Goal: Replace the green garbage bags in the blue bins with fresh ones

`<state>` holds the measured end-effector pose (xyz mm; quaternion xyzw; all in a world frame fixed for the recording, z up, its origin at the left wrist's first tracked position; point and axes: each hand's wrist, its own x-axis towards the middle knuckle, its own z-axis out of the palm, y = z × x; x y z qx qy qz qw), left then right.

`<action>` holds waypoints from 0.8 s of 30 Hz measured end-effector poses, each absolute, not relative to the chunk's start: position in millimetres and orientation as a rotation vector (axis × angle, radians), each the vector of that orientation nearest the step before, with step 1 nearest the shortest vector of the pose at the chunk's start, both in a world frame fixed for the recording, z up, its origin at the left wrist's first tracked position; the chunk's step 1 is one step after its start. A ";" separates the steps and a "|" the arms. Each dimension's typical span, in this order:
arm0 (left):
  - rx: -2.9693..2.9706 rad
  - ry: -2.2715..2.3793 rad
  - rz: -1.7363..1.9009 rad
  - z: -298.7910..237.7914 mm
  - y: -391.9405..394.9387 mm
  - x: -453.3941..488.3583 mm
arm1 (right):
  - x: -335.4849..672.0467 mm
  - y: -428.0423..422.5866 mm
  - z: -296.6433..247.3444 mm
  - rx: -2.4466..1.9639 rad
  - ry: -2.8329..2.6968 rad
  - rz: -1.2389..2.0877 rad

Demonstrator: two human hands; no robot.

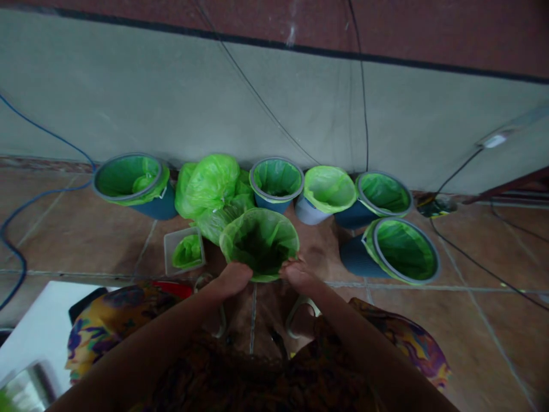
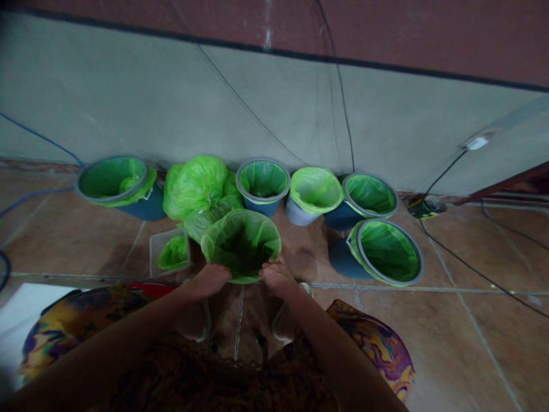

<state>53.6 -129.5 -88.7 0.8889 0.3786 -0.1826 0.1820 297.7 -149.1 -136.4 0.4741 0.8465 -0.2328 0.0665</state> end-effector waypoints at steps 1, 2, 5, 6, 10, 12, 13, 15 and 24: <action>2.512 1.076 -0.521 -86.9 -127.8 51.4 | 295.8 -151.6 -137.2 1.416 2.554 -0.708; 2.517 1.086 -0.526 -85.8 -126.0 49.4 | 292.9 -154.0 -136.2 1.396 2.552 -0.699; 2.543 1.097 -0.531 -87.7 -120.8 43.8 | 280.6 -157.9 -124.2 1.333 2.523 -0.686; 2.557 1.090 -0.524 -89.9 -119.3 42.3 | 276.6 -157.6 -118.9 1.307 2.507 -0.703; 2.608 1.066 -0.540 -98.1 -117.6 39.5 | 267.7 -152.2 -104.4 1.374 2.346 -0.714; 2.618 1.060 -0.532 -97.4 -119.7 40.4 | 266.6 -150.5 -103.2 1.454 2.284 -0.680; 2.618 1.056 -0.502 -95.2 -121.4 41.5 | 266.3 -150.4 -103.8 1.494 2.271 -0.665; 2.604 1.039 -0.407 -87.4 -126.2 45.2 | 265.2 -150.7 -105.6 1.569 2.271 -0.639; 2.552 0.949 -0.318 -49.0 -159.6 70.5 | 263.2 -150.7 -79.0 1.763 2.348 -0.654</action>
